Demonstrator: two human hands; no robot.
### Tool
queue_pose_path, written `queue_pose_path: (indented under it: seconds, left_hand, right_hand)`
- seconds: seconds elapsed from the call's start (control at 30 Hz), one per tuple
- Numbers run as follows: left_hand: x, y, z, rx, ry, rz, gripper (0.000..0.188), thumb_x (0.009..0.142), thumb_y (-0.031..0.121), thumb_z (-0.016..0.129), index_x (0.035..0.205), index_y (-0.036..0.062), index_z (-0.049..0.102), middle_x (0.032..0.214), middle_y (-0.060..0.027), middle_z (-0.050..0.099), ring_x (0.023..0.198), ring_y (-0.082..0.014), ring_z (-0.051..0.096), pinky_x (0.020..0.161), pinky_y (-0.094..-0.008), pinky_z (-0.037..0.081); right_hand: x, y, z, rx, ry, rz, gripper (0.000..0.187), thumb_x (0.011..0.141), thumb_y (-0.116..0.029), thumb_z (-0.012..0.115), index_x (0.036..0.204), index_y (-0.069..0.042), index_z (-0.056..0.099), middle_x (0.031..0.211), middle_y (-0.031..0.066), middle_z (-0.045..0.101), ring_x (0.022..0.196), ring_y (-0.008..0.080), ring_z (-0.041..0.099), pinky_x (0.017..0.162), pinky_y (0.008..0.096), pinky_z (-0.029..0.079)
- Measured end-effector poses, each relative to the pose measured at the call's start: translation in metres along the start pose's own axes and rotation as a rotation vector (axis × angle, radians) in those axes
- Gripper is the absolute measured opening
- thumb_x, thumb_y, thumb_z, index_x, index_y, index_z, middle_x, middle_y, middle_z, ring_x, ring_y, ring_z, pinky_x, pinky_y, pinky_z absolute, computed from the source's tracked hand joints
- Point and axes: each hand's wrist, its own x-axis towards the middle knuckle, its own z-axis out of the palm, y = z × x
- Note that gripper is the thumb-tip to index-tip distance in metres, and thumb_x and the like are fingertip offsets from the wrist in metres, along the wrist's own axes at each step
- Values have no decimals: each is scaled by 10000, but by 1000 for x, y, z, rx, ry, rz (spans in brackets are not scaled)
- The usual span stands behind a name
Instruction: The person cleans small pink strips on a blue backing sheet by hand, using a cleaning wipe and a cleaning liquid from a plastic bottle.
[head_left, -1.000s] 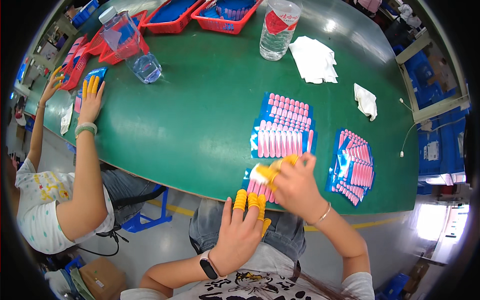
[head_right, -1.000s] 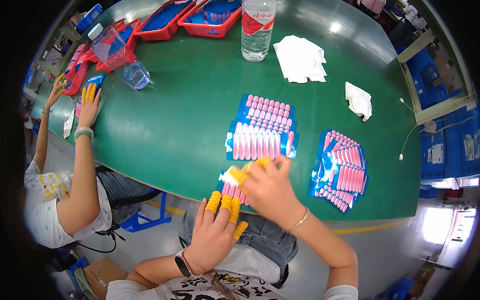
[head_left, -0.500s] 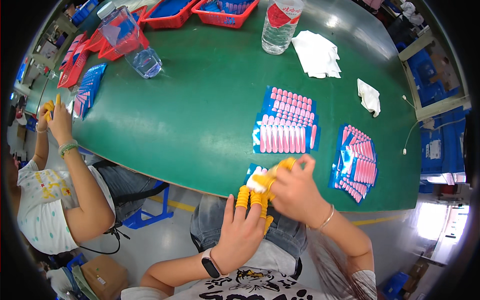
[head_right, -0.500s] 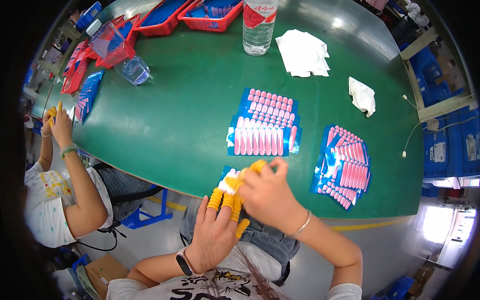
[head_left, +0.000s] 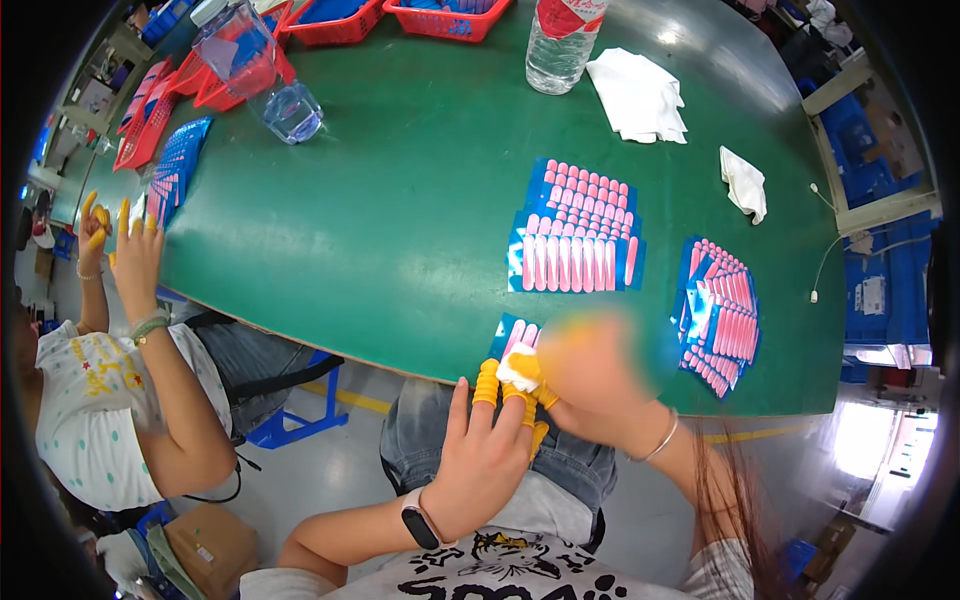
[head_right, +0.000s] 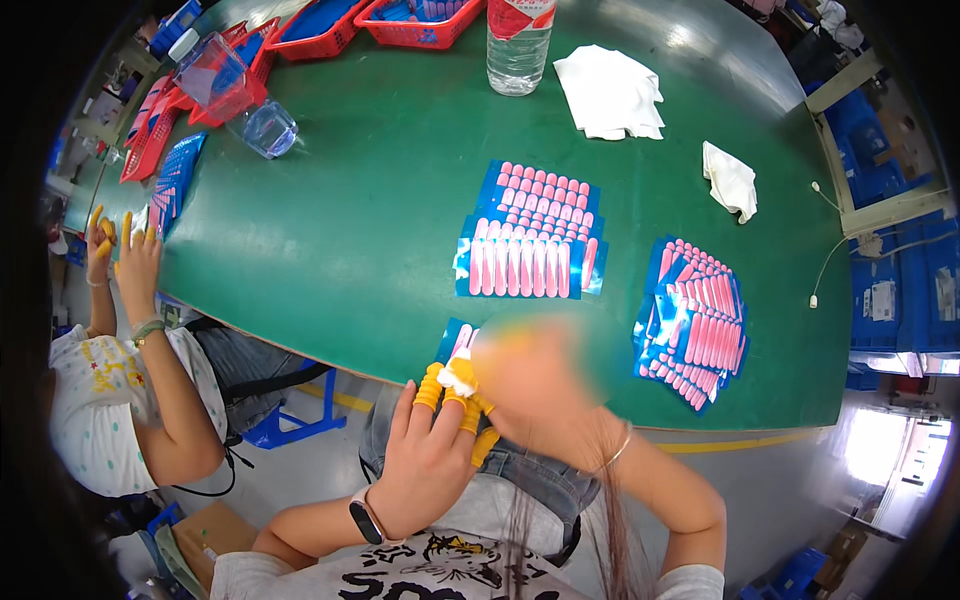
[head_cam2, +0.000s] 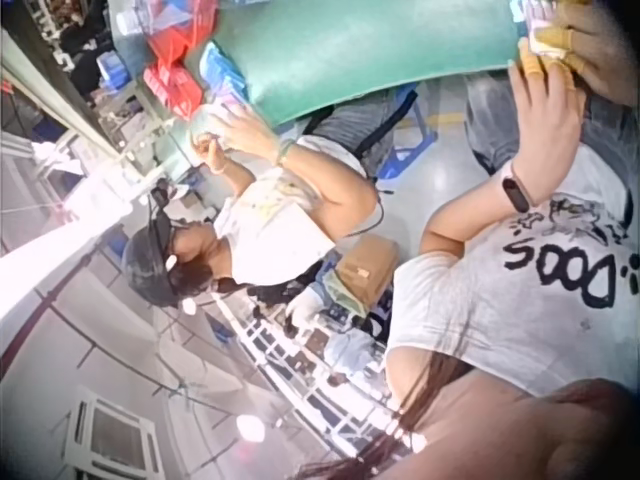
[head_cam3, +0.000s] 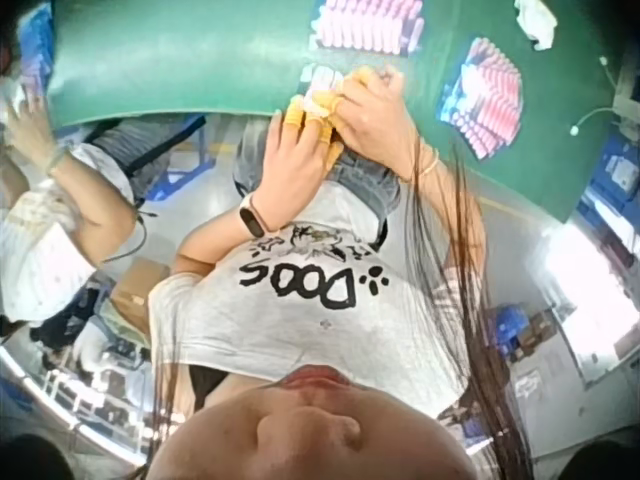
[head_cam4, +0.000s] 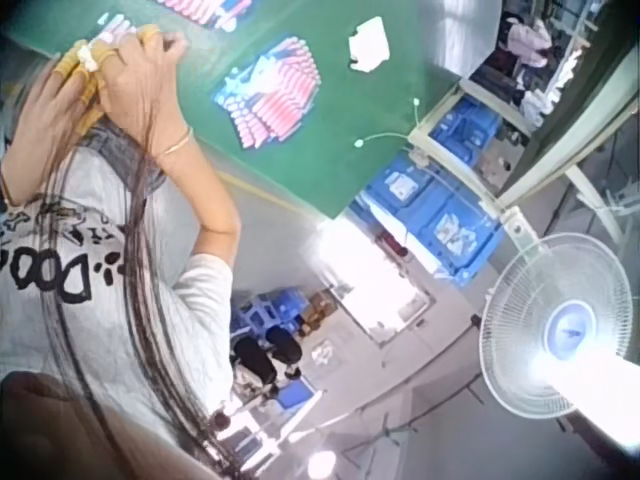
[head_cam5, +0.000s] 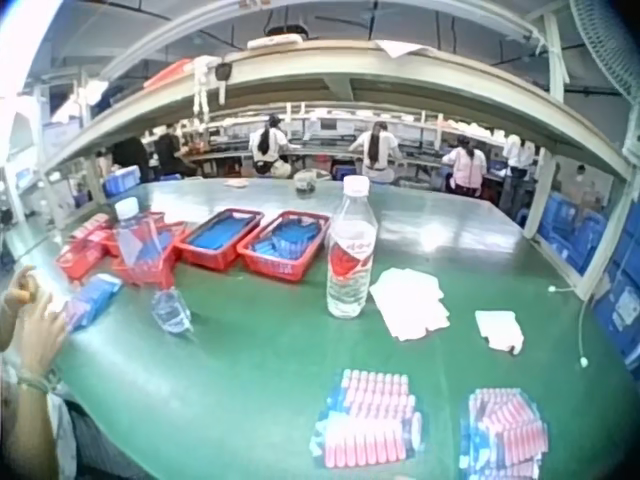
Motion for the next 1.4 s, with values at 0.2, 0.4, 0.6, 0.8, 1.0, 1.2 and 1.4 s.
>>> queue_pose_path:
  seconds: [0.2,0.4,0.6,0.8,1.0,1.2,1.4]
  left_hand:
    - [5,2,-2,19,74,1,441,818,274,708,1116,-49,683,1128,-168,579,1132,-389,554,1038,-563,405]
    - [4,2,-5,28,-27,8,456,827,282,704,1141,-47,675,1133,-177,585,1130,-392,559,1043,-555,401]
    - [7,2,-4,-2,44,1,471,838,277,700,1169,-56,658,1159,-180,595,1128,-392,562,1039,-543,407]
    - [7,1,-4,2,69,-3,436,835,279,705,1108,-60,682,1158,-172,594,1129,-385,562,1038,-535,409]
    - [7,1,-5,8,56,9,411,814,264,719,1068,-58,695,1153,-171,590,1136,-384,559,1036,-536,411]
    - [6,0,-1,-6,105,20,399,839,255,671,1083,-60,687,1184,-182,564,1166,-387,549,1023,-561,419]
    - [6,0,-1,11,94,18,431,820,264,716,1095,-66,684,1167,-178,592,1161,-385,554,1037,-532,412]
  right_hand:
    - [2,12,3,-96,122,117,138,701,-201,747,769,-104,675,922,45,604,884,247,556,886,527,318]
    - [1,5,4,-69,22,67,251,733,-185,761,969,-102,739,935,30,623,918,264,555,886,527,298]
    - [-28,-2,0,-43,45,58,102,737,-176,728,794,-104,686,924,38,597,897,273,538,877,549,305]
    - [-40,-1,-9,-68,32,158,86,746,-179,733,787,-120,686,927,23,593,906,267,535,875,548,301]
    - [-41,15,-12,-158,90,247,239,697,-151,725,935,-137,725,954,2,594,922,245,540,877,539,303]
    - [-57,-10,-14,-69,-59,82,274,740,-138,723,1013,-129,719,954,3,591,931,236,548,894,534,286]
    - [-65,-8,-14,-42,-54,43,250,737,-119,708,986,-130,733,957,3,601,901,239,544,876,543,309]
